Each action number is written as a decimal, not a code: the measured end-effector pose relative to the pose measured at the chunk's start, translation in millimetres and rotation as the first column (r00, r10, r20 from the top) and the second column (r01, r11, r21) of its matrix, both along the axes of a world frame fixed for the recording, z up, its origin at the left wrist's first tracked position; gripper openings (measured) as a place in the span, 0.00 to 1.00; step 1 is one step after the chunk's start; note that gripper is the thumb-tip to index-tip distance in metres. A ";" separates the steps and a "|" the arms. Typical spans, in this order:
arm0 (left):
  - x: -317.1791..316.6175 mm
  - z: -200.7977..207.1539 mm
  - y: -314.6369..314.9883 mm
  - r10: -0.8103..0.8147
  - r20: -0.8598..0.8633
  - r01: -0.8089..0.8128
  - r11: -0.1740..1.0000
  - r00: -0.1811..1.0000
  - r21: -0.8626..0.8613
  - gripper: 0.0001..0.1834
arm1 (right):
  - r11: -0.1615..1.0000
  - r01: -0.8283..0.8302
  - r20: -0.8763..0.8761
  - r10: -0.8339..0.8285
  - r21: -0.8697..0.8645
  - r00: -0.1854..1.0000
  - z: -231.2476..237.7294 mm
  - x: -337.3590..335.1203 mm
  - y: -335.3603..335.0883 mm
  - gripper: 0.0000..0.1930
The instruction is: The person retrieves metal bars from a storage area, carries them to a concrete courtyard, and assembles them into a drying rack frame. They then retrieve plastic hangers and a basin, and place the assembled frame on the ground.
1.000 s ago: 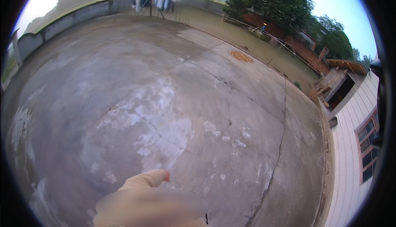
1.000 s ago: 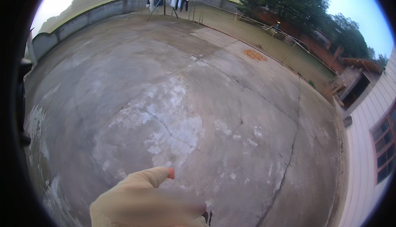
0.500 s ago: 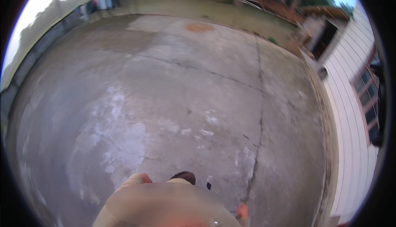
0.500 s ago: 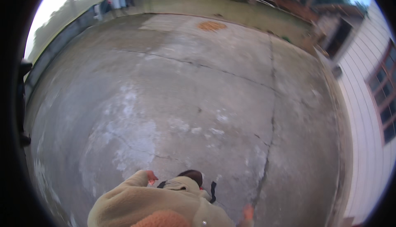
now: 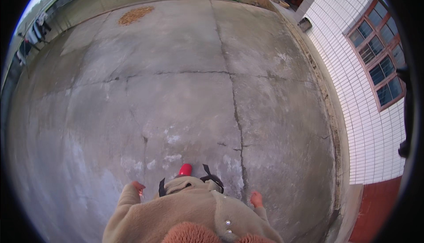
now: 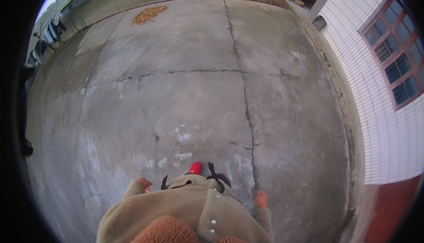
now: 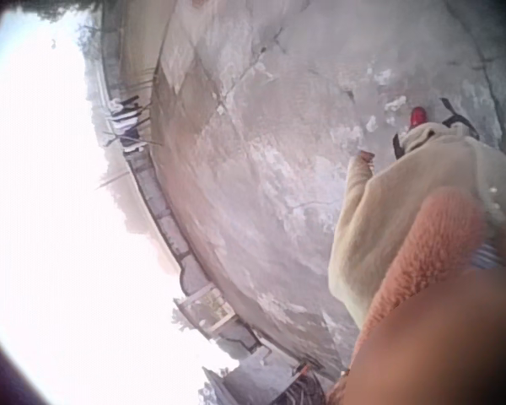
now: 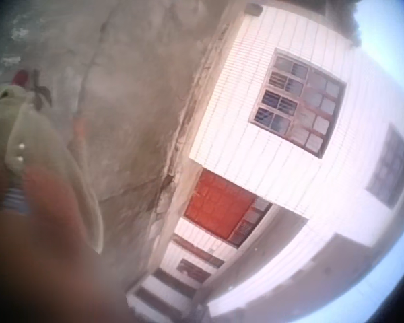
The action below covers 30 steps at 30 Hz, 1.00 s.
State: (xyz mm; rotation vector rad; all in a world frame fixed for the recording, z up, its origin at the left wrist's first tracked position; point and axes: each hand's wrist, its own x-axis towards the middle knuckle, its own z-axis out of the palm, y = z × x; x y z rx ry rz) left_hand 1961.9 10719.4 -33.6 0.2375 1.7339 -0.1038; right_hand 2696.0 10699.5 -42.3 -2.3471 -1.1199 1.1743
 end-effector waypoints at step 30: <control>374.7 -0.8 1105.4 -0.529 0.083 0.535 0.837 0.845 -0.115 0.13 | 0.921 -0.270 0.466 0.115 0.280 0.877 55.6 386.7 1139.5 0.15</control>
